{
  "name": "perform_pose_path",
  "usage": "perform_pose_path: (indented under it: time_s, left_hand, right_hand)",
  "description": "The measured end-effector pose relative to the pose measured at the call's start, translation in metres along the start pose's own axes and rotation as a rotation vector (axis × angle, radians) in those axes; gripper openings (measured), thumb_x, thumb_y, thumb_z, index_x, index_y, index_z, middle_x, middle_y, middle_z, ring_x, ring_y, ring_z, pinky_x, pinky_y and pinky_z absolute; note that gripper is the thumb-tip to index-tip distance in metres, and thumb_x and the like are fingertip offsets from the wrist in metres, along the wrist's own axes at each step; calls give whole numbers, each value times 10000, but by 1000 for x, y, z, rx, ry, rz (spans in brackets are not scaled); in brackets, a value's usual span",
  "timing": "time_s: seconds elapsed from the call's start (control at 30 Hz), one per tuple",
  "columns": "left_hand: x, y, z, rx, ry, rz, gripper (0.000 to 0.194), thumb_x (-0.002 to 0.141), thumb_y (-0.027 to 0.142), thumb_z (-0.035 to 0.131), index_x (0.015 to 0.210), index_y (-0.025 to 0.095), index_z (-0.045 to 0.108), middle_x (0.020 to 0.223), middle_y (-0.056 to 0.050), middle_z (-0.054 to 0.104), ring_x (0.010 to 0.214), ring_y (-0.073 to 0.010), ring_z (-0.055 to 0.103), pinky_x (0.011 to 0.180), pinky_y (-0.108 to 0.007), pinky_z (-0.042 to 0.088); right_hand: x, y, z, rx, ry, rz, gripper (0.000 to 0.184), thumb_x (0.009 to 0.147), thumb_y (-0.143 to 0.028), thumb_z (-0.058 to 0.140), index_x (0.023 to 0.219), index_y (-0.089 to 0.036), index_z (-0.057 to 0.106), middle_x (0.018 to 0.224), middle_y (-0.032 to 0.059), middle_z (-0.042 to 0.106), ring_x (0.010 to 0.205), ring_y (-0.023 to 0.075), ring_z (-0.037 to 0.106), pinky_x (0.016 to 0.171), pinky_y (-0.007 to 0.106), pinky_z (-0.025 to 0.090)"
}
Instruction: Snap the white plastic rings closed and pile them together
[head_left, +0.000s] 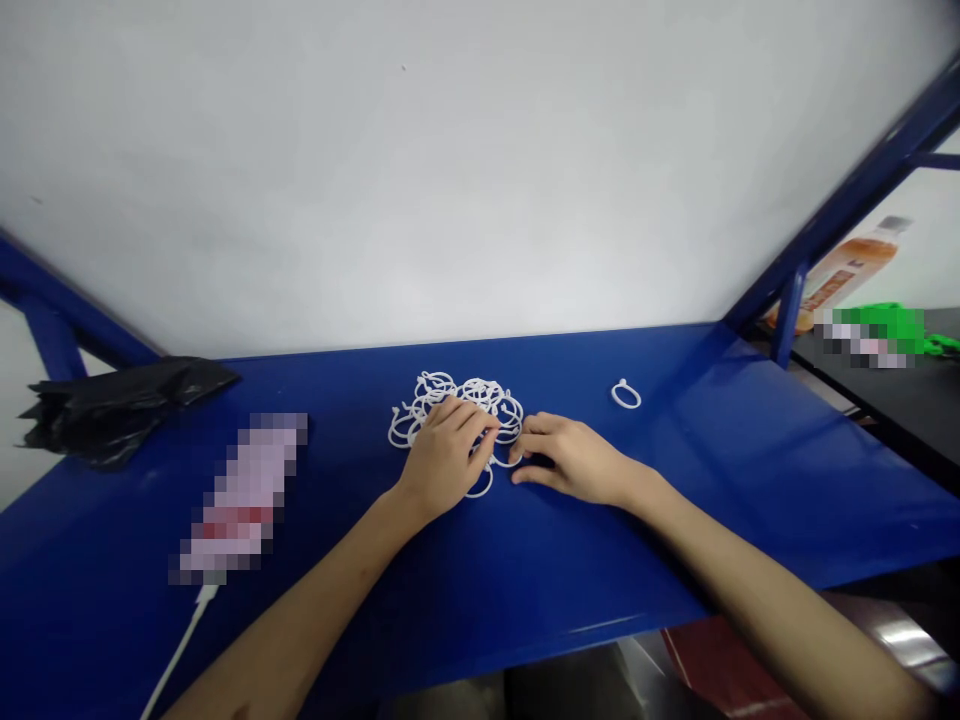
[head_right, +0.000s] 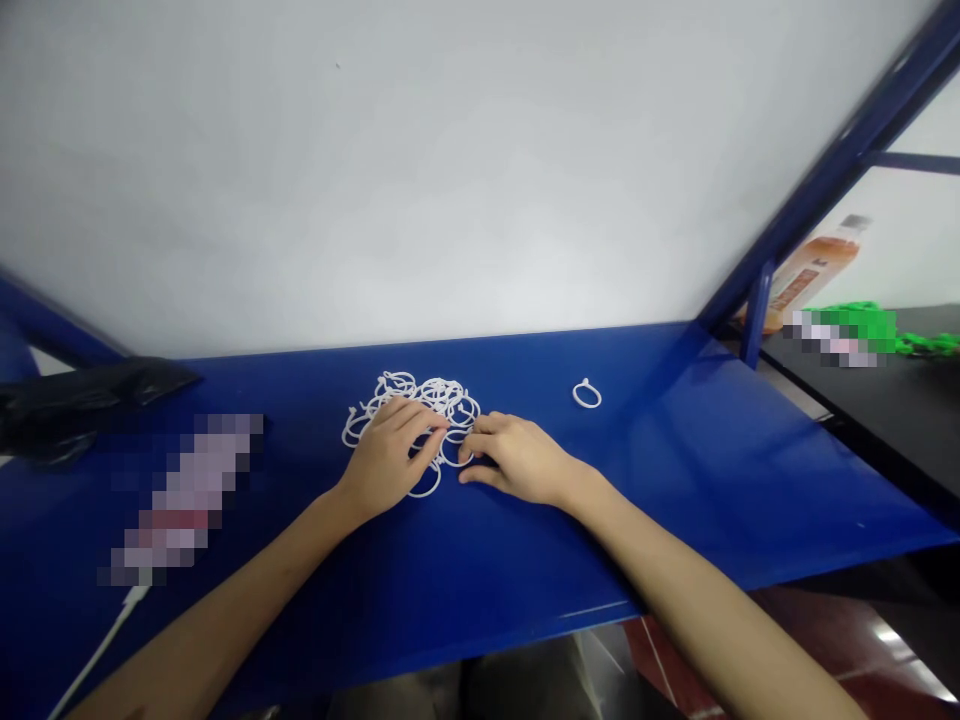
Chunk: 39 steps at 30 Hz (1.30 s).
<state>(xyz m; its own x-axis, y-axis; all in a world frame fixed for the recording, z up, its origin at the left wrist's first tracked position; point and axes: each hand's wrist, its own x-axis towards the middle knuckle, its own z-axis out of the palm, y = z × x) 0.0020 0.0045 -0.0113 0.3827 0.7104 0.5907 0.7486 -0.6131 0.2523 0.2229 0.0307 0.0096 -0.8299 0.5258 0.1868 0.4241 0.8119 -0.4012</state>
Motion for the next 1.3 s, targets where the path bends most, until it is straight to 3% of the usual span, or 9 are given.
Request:
perform_pose_path:
  time_s: [0.1,0.2,0.3,0.4,0.57,0.8,0.97,1.1,1.3]
  left_hand:
    - [0,1,0,-7,-4,1,138,964,200,512,940,190,647,896,-30,687,906,-198,571,882,-370,463]
    - [0,1,-1,4,14,-19,192,978,241,507,1078,181,660,959,-41,713,943,-209,576,908,-391,451]
    - [0,0,-2,30,67,-54,316,1001,252,461,1272,182,607,1002,-45,733,971,-223,578,917,-421,435]
    - [0,0,-3,-12,86,-25,355,1001,230,454,1331,188,576,996,-42,733,967,-214,577,914,-408,443]
    - [1,5,-6,-94,62,87,250,961,174,511,1170,202,646,954,-32,711,920,-192,583,875,-362,479]
    - [2,10,-13,-143,63,115,247,897,125,545,1118,205,618,954,-35,695,927,-202,588,880,-385,485]
    - [2,9,-10,-38,120,144,158,913,191,608,1070,206,621,922,-23,706,910,-198,594,879,-368,477]
    - [3,7,-10,86,205,131,117,897,216,655,1012,209,633,847,-7,706,880,-200,599,845,-358,456]
    - [3,7,-13,184,274,129,155,851,251,723,769,222,595,705,23,678,797,-198,585,821,-368,425]
  right_hand:
    - [-1,4,0,28,27,-16,201,997,-320,536,942,-203,689,914,47,655,833,156,627,754,272,490]
    - [-4,6,-5,59,109,-16,246,1024,-316,475,980,-192,683,940,58,673,807,148,650,740,267,504]
    - [-5,4,-10,85,172,-39,239,1031,-295,454,1023,-187,668,1002,73,686,888,165,671,798,288,524]
    - [-5,0,-12,106,202,-47,190,1014,-279,492,1069,-199,656,1102,77,678,990,183,666,877,323,529]
    - [-2,-5,-6,196,304,-43,94,975,-250,561,1010,-204,635,1085,71,664,983,176,654,879,331,537]
    - [-2,0,-1,191,452,83,87,985,-267,546,1013,-196,589,908,41,656,739,136,619,665,259,518]
    - [-3,-3,-2,109,416,36,144,998,-248,521,1089,-208,624,926,44,646,783,141,608,702,261,501]
    - [-2,-4,0,79,394,25,137,997,-239,515,995,-193,644,874,40,630,767,146,601,688,265,488]
    - [0,-4,6,97,388,-30,171,1015,-244,479,992,-183,638,887,52,626,780,151,600,701,268,498]
